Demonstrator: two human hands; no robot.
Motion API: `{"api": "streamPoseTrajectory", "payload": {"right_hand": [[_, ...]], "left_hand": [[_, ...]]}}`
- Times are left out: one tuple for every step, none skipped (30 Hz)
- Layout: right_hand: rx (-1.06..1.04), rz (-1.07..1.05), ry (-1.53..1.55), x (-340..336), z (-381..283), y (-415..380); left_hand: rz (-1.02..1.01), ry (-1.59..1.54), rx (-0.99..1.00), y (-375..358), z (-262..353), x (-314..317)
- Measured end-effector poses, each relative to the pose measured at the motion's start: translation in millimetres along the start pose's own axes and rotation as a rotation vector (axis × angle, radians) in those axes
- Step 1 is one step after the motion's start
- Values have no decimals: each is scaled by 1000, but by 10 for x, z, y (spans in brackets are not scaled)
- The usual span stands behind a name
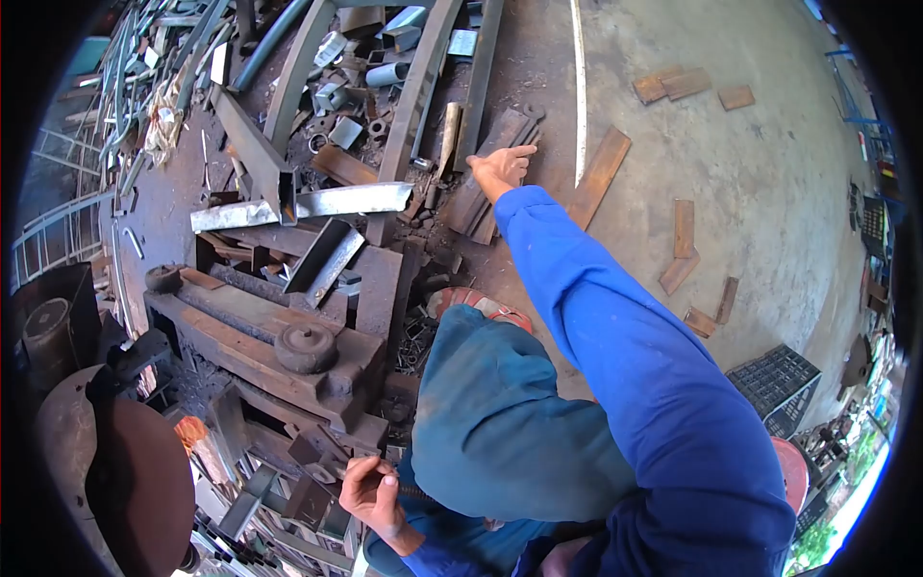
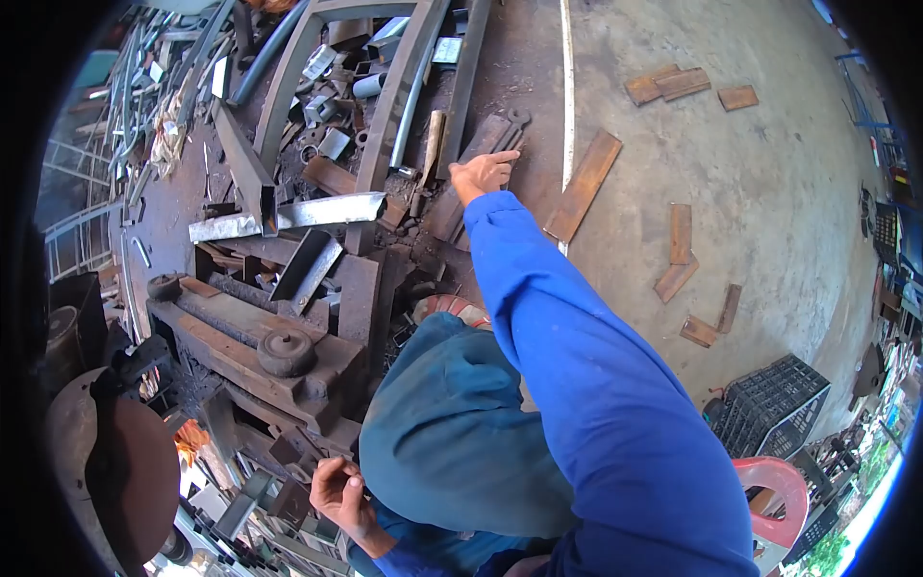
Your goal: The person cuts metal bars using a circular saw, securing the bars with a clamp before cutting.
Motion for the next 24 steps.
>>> {"api": "streamPoseTrajectory", "payload": {"right_hand": [[-5, -4, -13, -9, 35, -3], [-22, -7, -39, -23, 60, 14], [-43, -6, -60, -50, 42, 46], [-66, -3, -49, -78, 45, 57], [-76, 2, -50, -149, 21, 47], [-67, -45, -24, -213, 17, 32], [-55, -93, 5, -266, 15, 9], [-63, -61, 35, -290, 32, 2], [-65, -64, 38, -291, 87, 38], [-70, -68, 40, -309, 137, 82], [-76, -74, 40, -335, 192, 121], [-77, -51, 40, -389, 278, 147], [-88, -29, 69, -470, 374, 172], [-85, 19, 98, -580, 455, 164], [-99, -10, 160, -690, 556, 206], [-87, -158, 301, -540, 828, 686], [-36, -428, 519, -714, 797, 641], [5, -445, 732, -830, 740, 541], [48, -463, 946, -954, 651, 444], [90, -571, 1062, -1109, 481, 343], [131, -685, 1176, -1274, 257, 193], [9, -759, 1220, -1418, 42, 0], [-23, -794, 1215, -1572, -193, -241], [-83, -932, 1271, -1743, -449, -545]], "left_hand": [[9, -4, -11, -1, 11, -9], [3, -19, -19, 0, 21, -14], [-3, -38, -19, 6, 19, -12], [0, -39, -18, 4, 3, -31], [3, -50, -16, -6, -10, -30], [10, -64, -6, -17, -16, -37], [15, -75, 5, -25, -18, -52], [15, -75, 10, -32, -23, -66], [7, -82, 10, -49, -28, -75], [4, -90, 9, -66, -27, -84], [13, -89, 11, -74, -10, -97], [10, -108, 3, -77, 17, -102], [9, -128, -6, -99, 42, -112], [5, -121, -7, -119, 31, -148], [17, -90, 5, -136, 61, -174], [19, -84, 18, -153, 78, -202], [25, -82, 34, -173, 103, -223], [26, -85, 48, -188, 173, -219], [21, -77, 35, -214, 266, -201], [-12, -46, 60, -245, 284, -201], [-43, -15, 91, -275, 303, -195], [-63, -19, 97, -319, 357, -164], [-83, -21, 103, -368, 425, -135], [-99, -19, 137, -418, 524, -90]]}}
Point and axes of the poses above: each hand's wrist, its own y-axis towards the middle knuckle, its own x-axis out of the palm, z = x × y, the point moved 2 cm from there along y, towards the middle knuckle, and after that the axes turned 14 degrees about y, right-handed, at the moved point
